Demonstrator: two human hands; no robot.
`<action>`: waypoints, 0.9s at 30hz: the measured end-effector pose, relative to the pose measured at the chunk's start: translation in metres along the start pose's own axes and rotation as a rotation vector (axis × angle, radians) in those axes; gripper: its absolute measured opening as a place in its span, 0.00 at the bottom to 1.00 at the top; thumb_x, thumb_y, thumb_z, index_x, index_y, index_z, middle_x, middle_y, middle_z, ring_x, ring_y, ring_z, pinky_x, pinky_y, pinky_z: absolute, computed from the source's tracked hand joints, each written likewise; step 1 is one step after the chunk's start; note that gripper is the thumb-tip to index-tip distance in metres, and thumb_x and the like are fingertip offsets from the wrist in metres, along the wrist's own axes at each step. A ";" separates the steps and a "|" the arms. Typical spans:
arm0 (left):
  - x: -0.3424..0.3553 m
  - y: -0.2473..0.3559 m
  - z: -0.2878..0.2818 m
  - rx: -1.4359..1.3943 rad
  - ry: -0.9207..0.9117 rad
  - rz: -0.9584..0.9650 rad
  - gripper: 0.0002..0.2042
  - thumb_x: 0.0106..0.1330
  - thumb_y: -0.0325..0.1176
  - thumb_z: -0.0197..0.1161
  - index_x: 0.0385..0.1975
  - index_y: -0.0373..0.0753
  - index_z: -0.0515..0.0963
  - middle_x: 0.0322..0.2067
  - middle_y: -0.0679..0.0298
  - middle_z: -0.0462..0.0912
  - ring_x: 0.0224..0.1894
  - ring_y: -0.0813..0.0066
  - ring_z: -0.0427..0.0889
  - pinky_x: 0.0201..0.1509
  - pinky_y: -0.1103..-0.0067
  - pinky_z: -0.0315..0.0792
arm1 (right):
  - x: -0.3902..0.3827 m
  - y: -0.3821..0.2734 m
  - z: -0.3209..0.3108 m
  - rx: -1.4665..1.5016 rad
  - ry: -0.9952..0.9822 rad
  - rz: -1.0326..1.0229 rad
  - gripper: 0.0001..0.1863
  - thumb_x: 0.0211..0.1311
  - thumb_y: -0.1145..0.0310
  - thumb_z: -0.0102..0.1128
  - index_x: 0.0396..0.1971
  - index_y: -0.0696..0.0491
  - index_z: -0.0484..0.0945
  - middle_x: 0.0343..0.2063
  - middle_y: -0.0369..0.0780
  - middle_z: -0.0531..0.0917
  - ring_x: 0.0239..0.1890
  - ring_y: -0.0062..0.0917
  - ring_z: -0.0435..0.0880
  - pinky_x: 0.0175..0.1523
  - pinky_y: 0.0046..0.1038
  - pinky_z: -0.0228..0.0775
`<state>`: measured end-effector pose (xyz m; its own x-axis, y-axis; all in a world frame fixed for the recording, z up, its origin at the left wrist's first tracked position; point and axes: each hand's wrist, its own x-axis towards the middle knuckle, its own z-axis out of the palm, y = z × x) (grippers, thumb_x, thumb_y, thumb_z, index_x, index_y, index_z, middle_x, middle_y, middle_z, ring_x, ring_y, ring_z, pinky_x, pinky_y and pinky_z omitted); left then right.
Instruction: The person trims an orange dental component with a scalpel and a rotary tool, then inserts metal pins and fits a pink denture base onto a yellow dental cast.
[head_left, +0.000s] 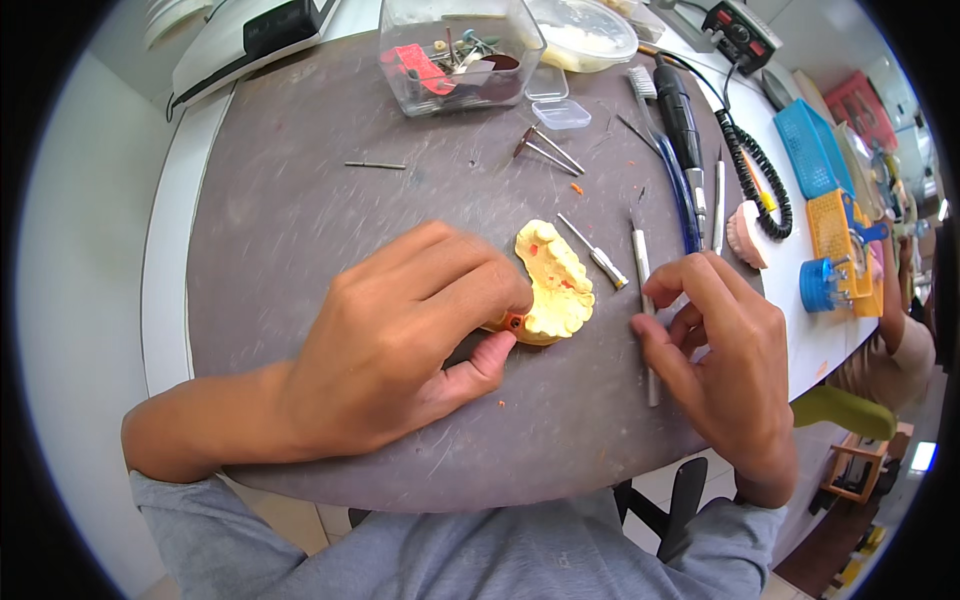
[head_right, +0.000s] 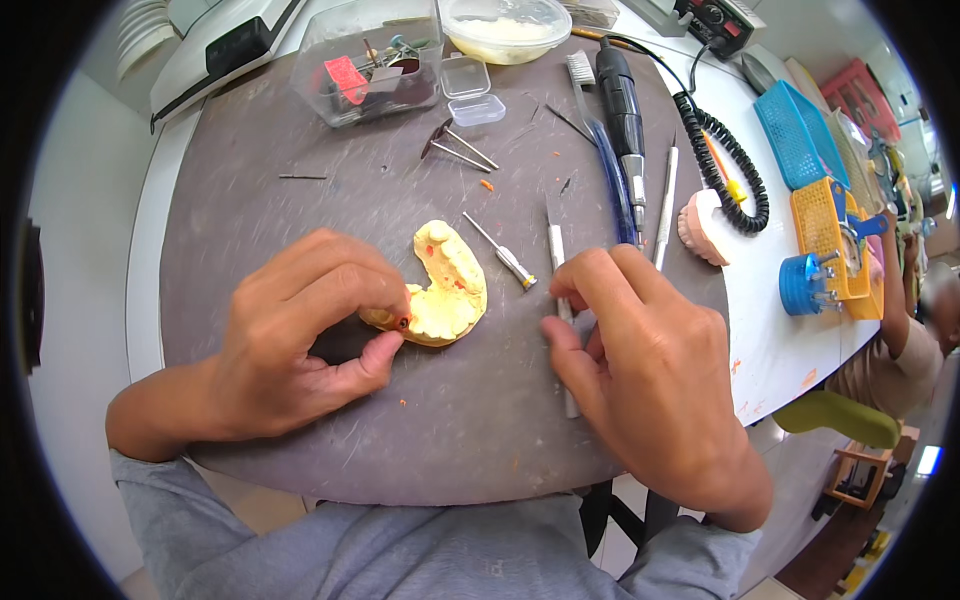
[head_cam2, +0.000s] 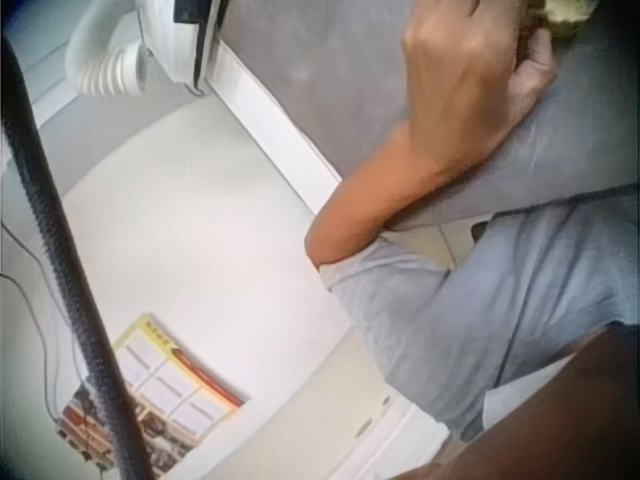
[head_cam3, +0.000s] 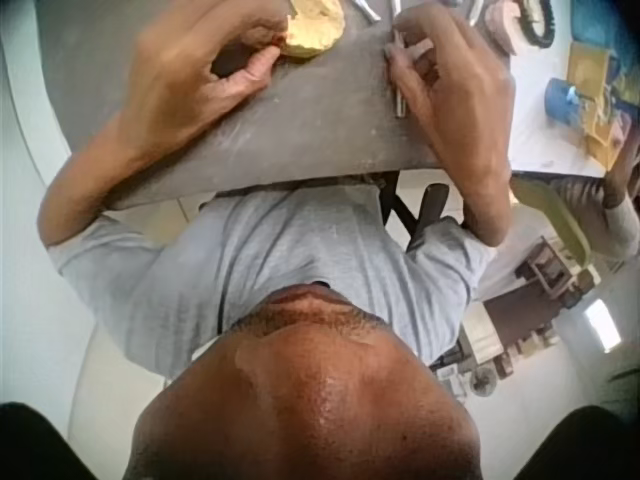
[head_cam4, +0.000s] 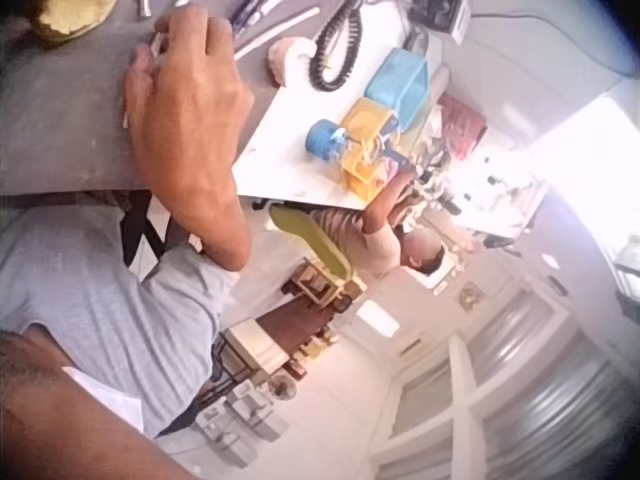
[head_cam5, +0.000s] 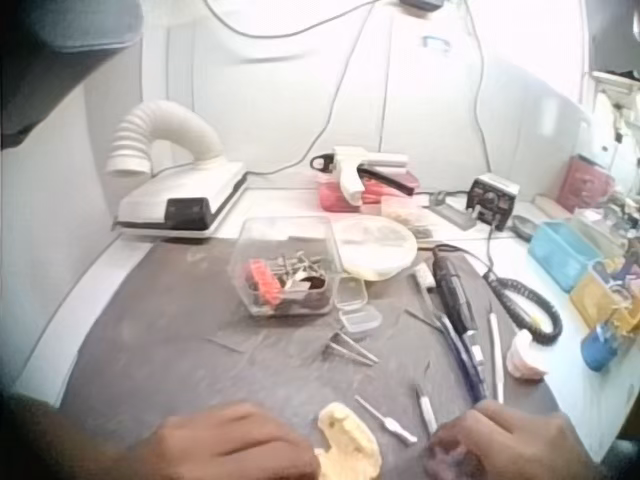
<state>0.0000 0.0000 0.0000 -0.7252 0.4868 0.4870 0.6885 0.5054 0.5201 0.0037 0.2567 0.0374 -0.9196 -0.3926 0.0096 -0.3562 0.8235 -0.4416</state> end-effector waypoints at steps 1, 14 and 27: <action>0.001 0.001 0.002 -0.006 0.011 -0.008 0.17 0.44 0.21 0.78 0.35 0.37 0.81 0.34 0.60 0.84 0.36 0.63 0.83 0.39 0.73 0.77 | 0.000 0.000 0.001 -0.020 0.027 -0.014 0.13 0.58 0.79 0.64 0.45 0.55 0.83 0.35 0.41 0.80 0.23 0.24 0.83 0.29 0.25 0.73; -0.015 0.006 0.001 -0.009 -0.037 0.139 0.18 0.46 0.32 0.82 0.35 0.35 0.83 0.31 0.60 0.84 0.28 0.69 0.82 0.28 0.77 0.75 | -0.018 0.007 0.017 0.263 0.238 -0.020 0.12 0.58 0.84 0.61 0.42 0.59 0.83 0.37 0.41 0.81 0.27 0.15 0.78 0.32 0.19 0.71; -0.012 0.006 -0.001 0.019 -0.062 0.185 0.18 0.45 0.29 0.82 0.37 0.34 0.85 0.30 0.59 0.84 0.30 0.68 0.85 0.30 0.78 0.78 | -0.008 0.002 0.016 0.082 0.208 -0.022 0.15 0.47 0.87 0.60 0.35 0.57 0.87 0.34 0.42 0.81 0.26 0.24 0.82 0.32 0.23 0.73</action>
<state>0.0131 -0.0039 -0.0021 -0.5846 0.6156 0.5285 0.8106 0.4161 0.4120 0.0129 0.2551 0.0224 -0.9291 -0.3104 0.2008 -0.3697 0.7763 -0.5105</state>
